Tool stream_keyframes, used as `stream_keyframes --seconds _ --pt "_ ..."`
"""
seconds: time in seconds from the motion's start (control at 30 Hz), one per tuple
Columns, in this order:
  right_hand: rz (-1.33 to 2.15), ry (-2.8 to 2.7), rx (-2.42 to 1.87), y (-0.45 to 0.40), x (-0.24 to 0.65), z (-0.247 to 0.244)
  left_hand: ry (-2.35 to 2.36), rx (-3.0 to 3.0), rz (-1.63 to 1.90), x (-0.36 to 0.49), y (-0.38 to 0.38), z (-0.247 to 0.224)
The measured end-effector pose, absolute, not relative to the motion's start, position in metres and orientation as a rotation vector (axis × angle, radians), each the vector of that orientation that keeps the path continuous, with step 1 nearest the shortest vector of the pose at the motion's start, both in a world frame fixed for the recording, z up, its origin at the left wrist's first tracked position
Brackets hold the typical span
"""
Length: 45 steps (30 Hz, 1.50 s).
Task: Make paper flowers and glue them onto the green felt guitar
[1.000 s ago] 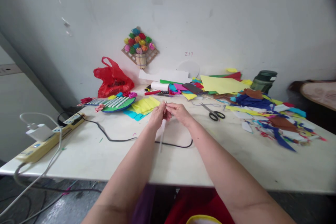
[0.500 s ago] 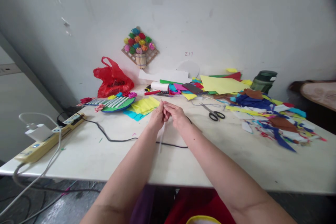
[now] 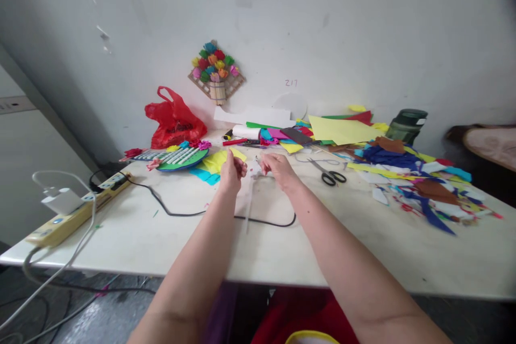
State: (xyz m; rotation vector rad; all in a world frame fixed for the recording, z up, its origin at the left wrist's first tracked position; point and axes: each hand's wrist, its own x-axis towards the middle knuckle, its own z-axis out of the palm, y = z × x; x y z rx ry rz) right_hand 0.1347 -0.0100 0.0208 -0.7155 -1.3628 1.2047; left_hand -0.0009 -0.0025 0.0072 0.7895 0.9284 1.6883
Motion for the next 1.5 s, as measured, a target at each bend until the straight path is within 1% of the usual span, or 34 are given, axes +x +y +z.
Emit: stream_keyframes --seconds 0.07,0.17,0.2,0.23,0.27,0.33,0.43,0.47,0.53,0.6,0.67,0.77,0.87,1.0,1.1,1.33,1.5 --pt "1.255 -1.538 -0.721 -0.016 0.143 0.027 0.96 0.774 1.71 -0.003 -0.001 0.006" --pt "1.667 -2.045 -0.401 -0.024 0.153 0.037 1.011 0.759 1.752 -0.004 0.001 0.003" --pt "1.76 -2.089 -0.313 -0.025 0.156 0.038 1.023 0.754 1.767 -0.004 0.001 0.002" --pt "1.777 -2.067 -0.289 -0.024 0.159 0.038 1.031 0.751 1.784 -0.005 0.001 0.001" --pt "1.719 -1.993 -0.333 -0.02 0.162 0.037 1.043 0.747 1.801 -0.005 0.001 0.0" --pt "1.444 -1.768 -0.573 -0.009 0.168 0.031 1.082 0.727 1.833 -0.006 0.003 -0.001" --pt "0.956 -1.559 -1.161 0.011 0.175 0.02 1.157 0.693 1.862 -0.007 0.006 -0.003" --pt "0.798 -1.575 -1.356 0.015 0.176 0.017 1.171 0.694 1.871 -0.007 0.007 -0.003" --pt "0.516 -1.741 -1.595 0.019 0.177 0.013 1.183 0.715 1.883 -0.007 0.007 -0.004" --pt "0.314 -1.95 -1.698 0.018 0.176 0.011 1.194 0.744 1.882 -0.008 0.007 -0.004" --pt "0.197 -2.125 -1.756 0.015 0.172 0.009 1.223 0.75 1.899 -0.009 0.007 -0.003" --pt "0.156 -2.269 -1.844 0.012 0.167 0.005 1.272 0.656 1.984 -0.015 0.008 -0.002" --pt "0.129 -2.3 -1.848 0.011 0.164 -0.001 1.301 0.515 2.062 -0.023 0.009 -0.001" --pt "-0.094 -2.338 -1.756 0.012 0.16 -0.008 1.306 0.421 2.109 -0.031 0.009 -0.001" --pt "-0.17 -2.325 -1.701 0.013 0.155 -0.012 1.292 0.408 2.123 -0.035 0.009 -0.001" --pt "-0.089 -2.215 -1.797 0.021 0.141 -0.013 1.263 0.409 2.18 -0.041 0.004 0.009" --pt "-0.015 -2.22 -1.823 0.032 0.131 -0.008 1.279 0.58 2.2 -0.033 -0.001 0.014"
